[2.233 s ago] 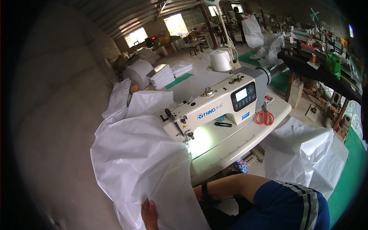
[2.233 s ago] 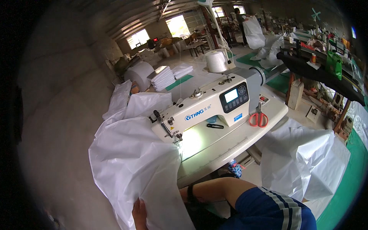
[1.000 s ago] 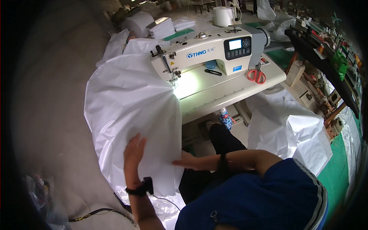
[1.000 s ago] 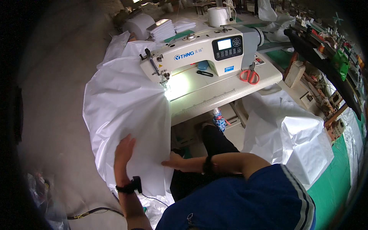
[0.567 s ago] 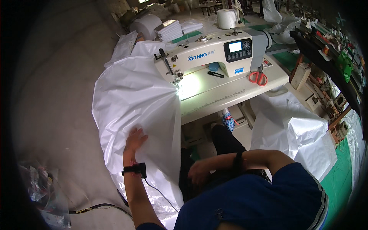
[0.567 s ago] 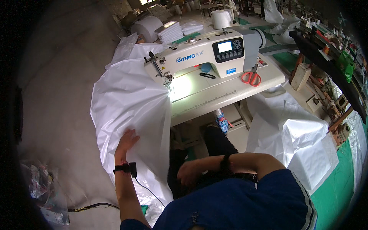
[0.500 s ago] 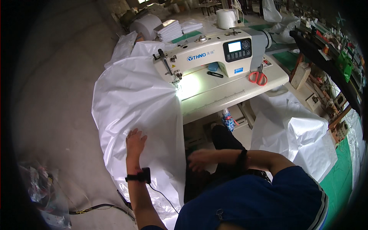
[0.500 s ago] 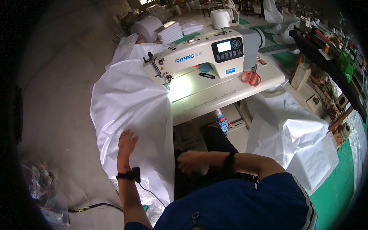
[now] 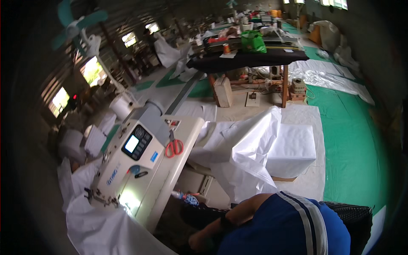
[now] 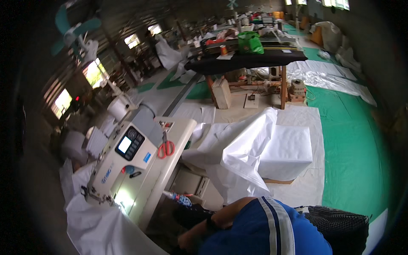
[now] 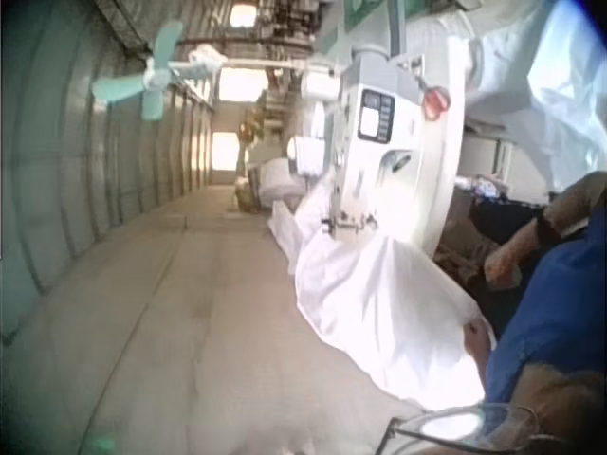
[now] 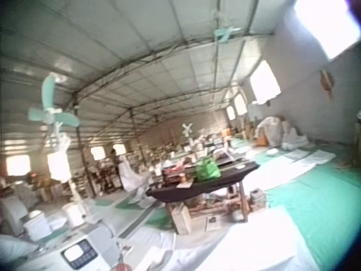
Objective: Sewing edges of large white plastic/vinyl sheets using an industrial sewing machine.
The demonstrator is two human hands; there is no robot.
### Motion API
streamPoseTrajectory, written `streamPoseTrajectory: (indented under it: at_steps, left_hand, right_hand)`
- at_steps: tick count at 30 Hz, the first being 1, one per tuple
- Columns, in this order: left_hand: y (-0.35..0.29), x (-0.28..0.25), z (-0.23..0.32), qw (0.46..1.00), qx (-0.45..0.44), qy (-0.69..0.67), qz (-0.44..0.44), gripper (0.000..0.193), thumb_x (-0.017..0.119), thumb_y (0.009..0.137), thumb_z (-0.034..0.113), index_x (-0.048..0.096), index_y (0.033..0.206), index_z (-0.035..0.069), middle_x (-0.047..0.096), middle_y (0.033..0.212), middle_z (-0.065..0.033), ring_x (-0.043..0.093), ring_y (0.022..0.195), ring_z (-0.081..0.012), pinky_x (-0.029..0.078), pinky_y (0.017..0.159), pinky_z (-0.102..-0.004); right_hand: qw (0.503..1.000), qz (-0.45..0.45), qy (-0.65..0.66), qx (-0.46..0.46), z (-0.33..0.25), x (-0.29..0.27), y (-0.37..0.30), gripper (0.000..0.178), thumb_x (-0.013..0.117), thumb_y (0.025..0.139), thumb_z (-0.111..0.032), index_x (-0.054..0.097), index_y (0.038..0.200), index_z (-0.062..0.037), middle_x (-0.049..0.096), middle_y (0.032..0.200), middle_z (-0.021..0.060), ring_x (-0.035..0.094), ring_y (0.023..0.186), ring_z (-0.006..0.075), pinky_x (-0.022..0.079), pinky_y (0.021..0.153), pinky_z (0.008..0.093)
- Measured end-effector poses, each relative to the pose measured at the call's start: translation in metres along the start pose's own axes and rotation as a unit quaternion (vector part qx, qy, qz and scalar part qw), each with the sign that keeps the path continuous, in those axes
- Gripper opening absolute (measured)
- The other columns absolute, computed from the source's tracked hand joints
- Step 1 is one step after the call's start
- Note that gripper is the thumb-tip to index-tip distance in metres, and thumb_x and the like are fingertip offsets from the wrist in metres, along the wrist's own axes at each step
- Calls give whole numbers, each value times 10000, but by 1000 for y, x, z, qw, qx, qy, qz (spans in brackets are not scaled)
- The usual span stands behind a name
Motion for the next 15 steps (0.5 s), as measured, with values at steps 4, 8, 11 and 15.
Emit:
streamPoseTrajectory:
  at_steps: [4, 8, 11, 15]
  left_hand:
    - [-17, 3, 11, 997, 29, 54, 42, 229, 549, 811, 260, 558, 857, 36, 548, 766, -239, 539, 730, -394, 434, 644, -443]
    - [-10, -5, 34, 995, 83, 46, 0, 224, 543, 818, 262, 567, 876, 46, 553, 791, -245, 547, 761, -389, 438, 664, -444]
    - [-9, -19, 45, 992, 111, 48, -30, 222, 538, 823, 263, 573, 890, 54, 557, 809, -249, 554, 783, -385, 441, 680, -445]
    - [-14, -42, 56, 987, 138, 53, -68, 220, 532, 830, 265, 581, 908, 65, 563, 833, -255, 562, 814, -380, 445, 701, -446]
  right_hand:
    - [996, 51, 33, -58, -7, -10, -3, 241, 449, 902, -311, 532, 919, -86, 601, 887, 89, 584, 766, 201, 495, 629, 340]
    - [977, 46, 107, -177, -18, 35, 13, 238, 446, 902, -334, 523, 879, -110, 585, 819, 53, 562, 708, 171, 478, 586, 310]
    - [922, -18, 232, -309, -25, 138, 23, 240, 444, 903, -351, 516, 849, -129, 573, 767, 27, 546, 664, 149, 465, 554, 287]
    - [419, -188, 585, -669, -31, 254, 19, 248, 440, 904, -373, 507, 809, -153, 557, 698, -9, 524, 606, 119, 448, 511, 256]
Point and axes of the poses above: each hand's wrist, its own y-axis towards the middle knuckle, its own x-axis out of the palm, z = x × y, the point moved 1 cm from there along y, towards the middle knuckle
